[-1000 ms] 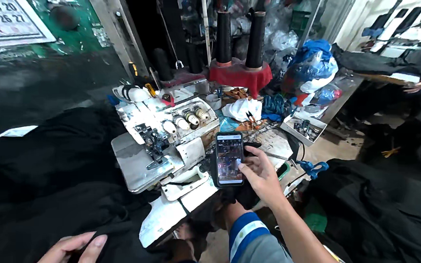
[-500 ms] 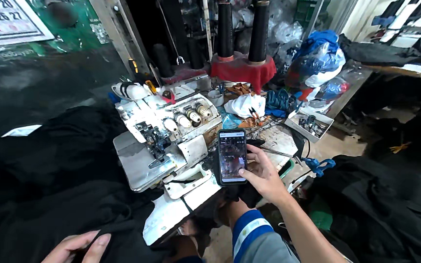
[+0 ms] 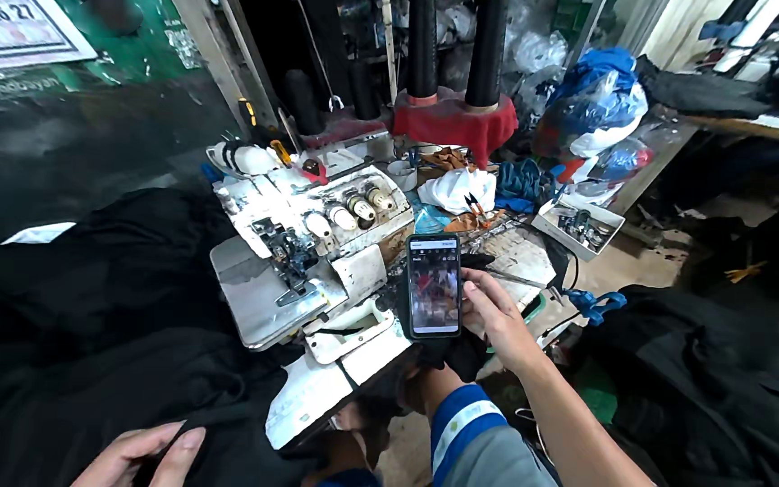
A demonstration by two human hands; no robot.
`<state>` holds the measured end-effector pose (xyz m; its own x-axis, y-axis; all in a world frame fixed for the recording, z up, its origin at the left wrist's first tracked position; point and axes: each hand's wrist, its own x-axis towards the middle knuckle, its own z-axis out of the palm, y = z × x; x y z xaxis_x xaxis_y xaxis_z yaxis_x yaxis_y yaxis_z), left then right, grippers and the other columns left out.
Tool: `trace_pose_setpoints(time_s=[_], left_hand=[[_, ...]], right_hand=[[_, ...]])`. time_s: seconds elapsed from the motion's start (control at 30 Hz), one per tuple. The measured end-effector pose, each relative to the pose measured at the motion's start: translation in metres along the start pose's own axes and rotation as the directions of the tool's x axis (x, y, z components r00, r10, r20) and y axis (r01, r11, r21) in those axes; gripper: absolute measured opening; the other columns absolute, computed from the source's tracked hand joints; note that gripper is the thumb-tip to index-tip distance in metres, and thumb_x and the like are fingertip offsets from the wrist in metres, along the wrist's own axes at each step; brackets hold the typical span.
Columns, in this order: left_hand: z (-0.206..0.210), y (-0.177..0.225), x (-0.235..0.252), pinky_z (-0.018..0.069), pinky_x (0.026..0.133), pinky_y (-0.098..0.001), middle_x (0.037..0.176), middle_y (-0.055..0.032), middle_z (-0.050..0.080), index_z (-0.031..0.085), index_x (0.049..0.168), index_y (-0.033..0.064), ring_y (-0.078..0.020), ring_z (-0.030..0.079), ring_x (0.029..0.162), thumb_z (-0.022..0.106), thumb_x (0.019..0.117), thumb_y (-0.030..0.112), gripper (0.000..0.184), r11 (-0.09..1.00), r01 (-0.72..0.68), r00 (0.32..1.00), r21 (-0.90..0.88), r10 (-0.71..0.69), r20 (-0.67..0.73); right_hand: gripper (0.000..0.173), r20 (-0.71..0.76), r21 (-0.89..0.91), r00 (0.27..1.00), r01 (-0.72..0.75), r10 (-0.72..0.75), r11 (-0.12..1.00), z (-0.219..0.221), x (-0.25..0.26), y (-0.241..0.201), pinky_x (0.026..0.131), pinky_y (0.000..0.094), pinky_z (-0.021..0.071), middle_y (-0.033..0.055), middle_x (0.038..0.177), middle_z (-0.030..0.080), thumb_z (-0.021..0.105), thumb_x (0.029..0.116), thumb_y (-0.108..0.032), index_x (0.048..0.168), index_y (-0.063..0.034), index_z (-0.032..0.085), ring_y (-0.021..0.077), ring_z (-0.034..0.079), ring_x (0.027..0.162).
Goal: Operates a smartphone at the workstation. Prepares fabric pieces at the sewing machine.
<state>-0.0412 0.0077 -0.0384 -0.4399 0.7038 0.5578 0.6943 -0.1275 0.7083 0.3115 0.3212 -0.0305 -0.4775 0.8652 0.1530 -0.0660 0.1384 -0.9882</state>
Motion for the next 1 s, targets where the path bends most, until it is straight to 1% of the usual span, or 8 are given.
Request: trace_pose_setpoints(time_s=[0.07, 0.13, 0.3, 0.43, 0.53, 0.67, 0.83, 1.0], left_hand=[[0.0001, -0.0007, -0.0002, 0.0586, 0.077, -0.0395, 0.094, -0.0135, 0.07, 0.071, 0.102, -0.0035, -0.0225, 0.067, 0.083, 0.071, 0.0946, 0.006, 0.012, 1.0, 0.0, 1.0, -0.003, 0.0, 0.0], [0.0, -0.0014, -0.0004, 0.0589, 0.077, -0.0396, 0.094, -0.0139, 0.07, 0.071, 0.102, -0.0038, -0.023, 0.067, 0.083, 0.071, 0.0945, 0.006, 0.013, 1.0, -0.005, 1.0, -0.013, 0.005, -0.001], [0.0007, -0.0007, -0.0003, 0.0585, 0.075, -0.0387, 0.093, -0.0133, 0.07, 0.071, 0.102, -0.0039, -0.0224, 0.067, 0.082, 0.071, 0.0945, 0.006, 0.013, 1.0, -0.004, 1.0, -0.019, 0.004, -0.006], [0.0013, -0.0006, -0.0002, 0.0588, 0.076, -0.039, 0.094, -0.0138, 0.07, 0.071, 0.102, -0.004, -0.023, 0.067, 0.082, 0.071, 0.094, 0.006, 0.013, 0.999, -0.015, 1.0, -0.041, 0.014, -0.005], [0.0016, 0.0007, 0.0, 0.0587, 0.075, -0.0386, 0.093, -0.013, 0.07, 0.07, 0.103, -0.0038, -0.0221, 0.067, 0.082, 0.071, 0.0943, 0.006, 0.013, 0.999, -0.013, 1.0, -0.034, 0.013, -0.001], [0.0009, -0.0011, -0.0006, 0.0584, 0.075, -0.0389, 0.094, -0.0127, 0.07, 0.071, 0.104, -0.003, -0.0222, 0.067, 0.083, 0.071, 0.0943, 0.006, 0.013, 1.0, -0.007, 1.0, -0.029, 0.007, -0.003], [0.0012, 0.0003, -0.0003, 0.059, 0.076, -0.0399, 0.095, -0.0128, 0.071, 0.07, 0.103, -0.0026, -0.0223, 0.068, 0.084, 0.072, 0.0946, 0.008, 0.013, 1.0, 0.005, 1.0, -0.016, -0.005, 0.001], [0.0012, 0.0018, 0.0007, 0.0581, 0.074, -0.0383, 0.093, -0.0123, 0.07, 0.07, 0.102, -0.0034, -0.0217, 0.067, 0.082, 0.071, 0.0947, 0.007, 0.013, 1.0, -0.005, 1.0, -0.01, 0.005, 0.001]], right_hand=[[0.041, 0.018, -0.008, 1.0, 0.009, -0.009, 1.0, -0.0018, -0.0006, 0.001, 0.078, 0.0458, 0.0623, 0.008, 0.117, 0.07, 0.046, 0.1082, -0.045, 0.146, -0.0299, 0.053, 0.0256, 0.072, 0.093], [0.041, 0.028, -0.026, 0.999, 0.027, -0.026, 0.999, -0.0025, -0.0009, 0.0018, 0.078, 0.0452, 0.0624, 0.0074, 0.118, 0.069, 0.048, 0.1072, -0.043, 0.145, -0.0289, 0.054, 0.0252, 0.071, 0.094], [0.041, 0.03, -0.053, 0.999, 0.047, -0.046, 0.998, -0.0027, -0.0008, 0.0026, 0.077, 0.0444, 0.0625, 0.0063, 0.12, 0.069, 0.052, 0.1061, -0.04, 0.145, -0.0277, 0.054, 0.0251, 0.071, 0.094], [0.045, 0.039, -0.046, 0.999, 0.037, -0.035, 0.998, -0.0025, -0.0006, 0.0022, 0.077, 0.045, 0.0623, 0.0062, 0.121, 0.068, 0.063, 0.1007, -0.033, 0.145, -0.0294, 0.054, 0.0261, 0.07, 0.098], [0.052, 0.044, -0.046, 0.998, 0.04, -0.038, 0.998, -0.0019, -0.0006, 0.004, 0.074, 0.0438, 0.0623, 0.0068, 0.12, 0.067, 0.07, 0.0957, -0.025, 0.145, -0.0303, 0.053, 0.0258, 0.07, 0.093], [0.056, 0.045, -0.068, 0.997, 0.068, -0.065, 0.995, -0.0003, -0.0005, 0.0045, 0.072, 0.0423, 0.0625, 0.0049, 0.121, 0.066, 0.072, 0.0929, -0.018, 0.145, -0.0299, 0.054, 0.0248, 0.069, 0.089], [0.057, 0.048, -0.083, 0.994, 0.099, -0.095, 0.992, 0.0003, -0.0015, 0.0022, 0.071, 0.0401, 0.0626, 0.0046, 0.122, 0.066, 0.073, 0.0923, -0.016, 0.145, -0.0284, 0.053, 0.0243, 0.069, 0.09], [0.058, 0.049, -0.081, 0.994, 0.102, -0.098, 0.992, 0.0007, -0.0018, 0.0032, 0.07, 0.0397, 0.0627, 0.005, 0.122, 0.066, 0.072, 0.0921, -0.016, 0.145, -0.0277, 0.052, 0.0244, 0.07, 0.088]])
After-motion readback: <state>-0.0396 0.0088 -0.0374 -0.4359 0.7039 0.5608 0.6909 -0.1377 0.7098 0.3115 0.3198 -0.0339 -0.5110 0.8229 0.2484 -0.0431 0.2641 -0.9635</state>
